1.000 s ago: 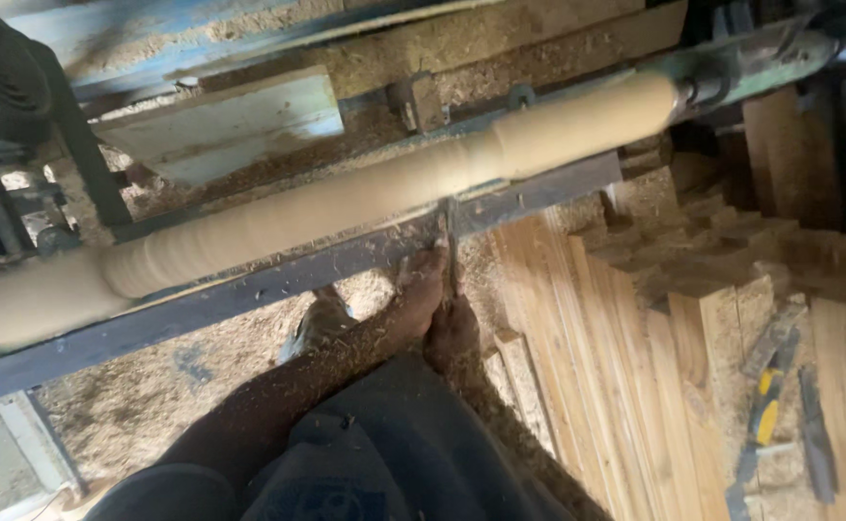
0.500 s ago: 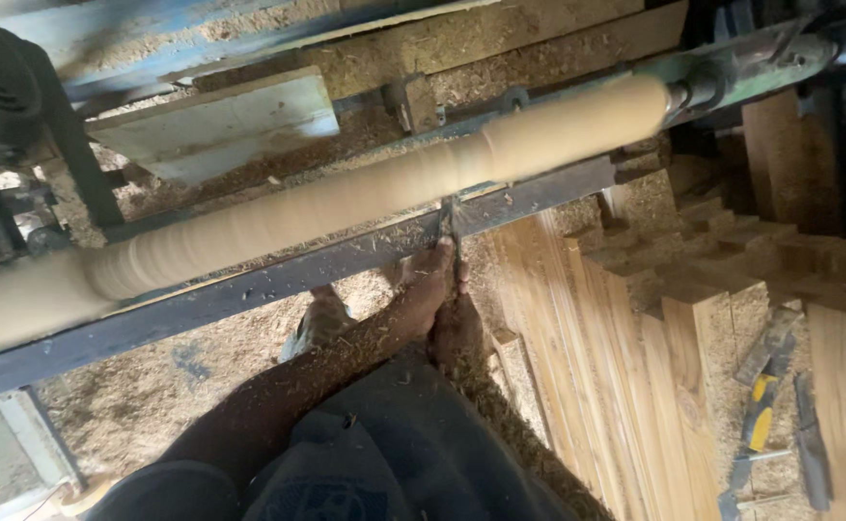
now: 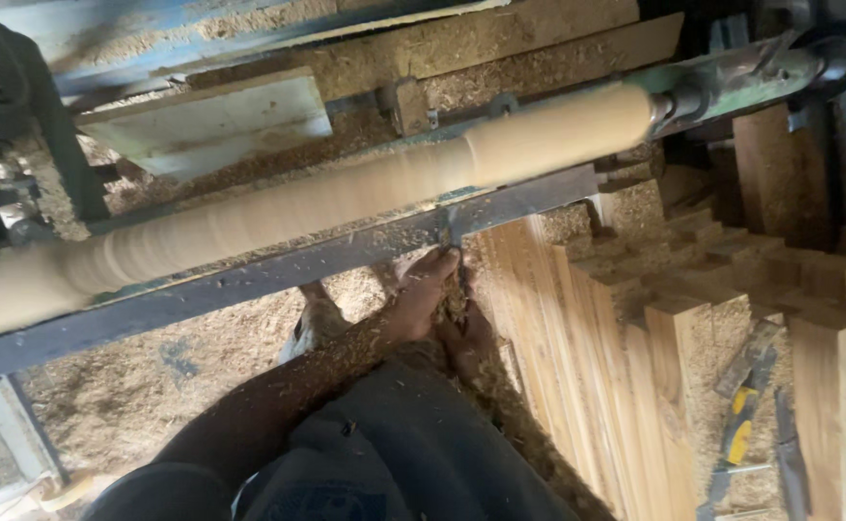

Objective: The person shapes a piece of wood on a lathe using a wood-turning chisel and periodically sharpens the tool against a grinding wheel, creating wood shavings and sparks.

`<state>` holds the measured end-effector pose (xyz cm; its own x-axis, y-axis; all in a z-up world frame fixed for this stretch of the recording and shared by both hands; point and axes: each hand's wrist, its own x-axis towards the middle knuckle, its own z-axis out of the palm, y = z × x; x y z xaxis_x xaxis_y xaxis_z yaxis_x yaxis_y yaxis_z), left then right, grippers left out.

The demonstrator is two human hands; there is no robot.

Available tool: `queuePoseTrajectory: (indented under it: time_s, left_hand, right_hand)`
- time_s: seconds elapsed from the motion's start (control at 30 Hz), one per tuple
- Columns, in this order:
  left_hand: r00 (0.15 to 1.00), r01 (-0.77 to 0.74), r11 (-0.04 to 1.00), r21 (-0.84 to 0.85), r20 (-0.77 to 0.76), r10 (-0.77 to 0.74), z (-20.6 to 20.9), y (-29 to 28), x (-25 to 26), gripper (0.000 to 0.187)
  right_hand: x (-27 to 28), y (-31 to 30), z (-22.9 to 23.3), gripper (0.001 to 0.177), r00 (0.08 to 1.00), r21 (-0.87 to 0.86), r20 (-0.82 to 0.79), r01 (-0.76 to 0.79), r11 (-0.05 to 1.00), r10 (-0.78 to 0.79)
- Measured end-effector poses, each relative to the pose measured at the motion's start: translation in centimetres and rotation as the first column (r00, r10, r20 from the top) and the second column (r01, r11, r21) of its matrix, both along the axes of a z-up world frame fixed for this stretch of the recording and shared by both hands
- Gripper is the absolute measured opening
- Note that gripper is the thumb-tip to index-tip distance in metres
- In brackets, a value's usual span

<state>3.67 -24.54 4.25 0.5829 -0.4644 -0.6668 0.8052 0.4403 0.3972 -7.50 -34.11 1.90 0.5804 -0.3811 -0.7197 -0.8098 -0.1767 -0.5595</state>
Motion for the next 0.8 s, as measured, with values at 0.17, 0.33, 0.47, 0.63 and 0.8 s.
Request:
queuePoseTrajectory:
  time_s: [0.17,0.33,0.47,0.63,0.8]
  left_hand:
    - [0.994,-0.023,0.986,0.168,0.107,0.005,-3.3,-3.1,-0.6,0.028]
    - [0.995,-0.098,0.993,0.071,0.021,0.097,-1.4,-4.5,-0.6,0.026]
    - [0.977,-0.184,0.974,0.131,-0.088,0.196,0.3,-5.5,0.2,0.019]
    - [0.972,-0.22,0.967,0.125,-0.055,0.229,-1.3,-6.3,0.2,0.021]
    - [0.976,-0.206,0.966,0.16,-0.045,0.215,-6.8,-6.7,-2.1,0.024]
  right_hand:
    - [1.6,-1.9,9.0,0.044,0.968,-0.196,0.119,-0.193,0.961,0.219]
    - [3.4,-3.1,10.8,0.038,0.811,-0.372,0.45,-0.21,0.904,0.373]
    - [4.6,-4.4,10.9,0.034,0.899,-0.323,0.271,-0.252,0.912,0.345]
    - [4.9,-4.8,10.9,0.036,0.815,-0.25,0.478,-0.233,0.94,0.329]
    - [5.4,-5.1,11.3,0.034,0.822,-0.318,0.388,-0.305,0.898,0.416]
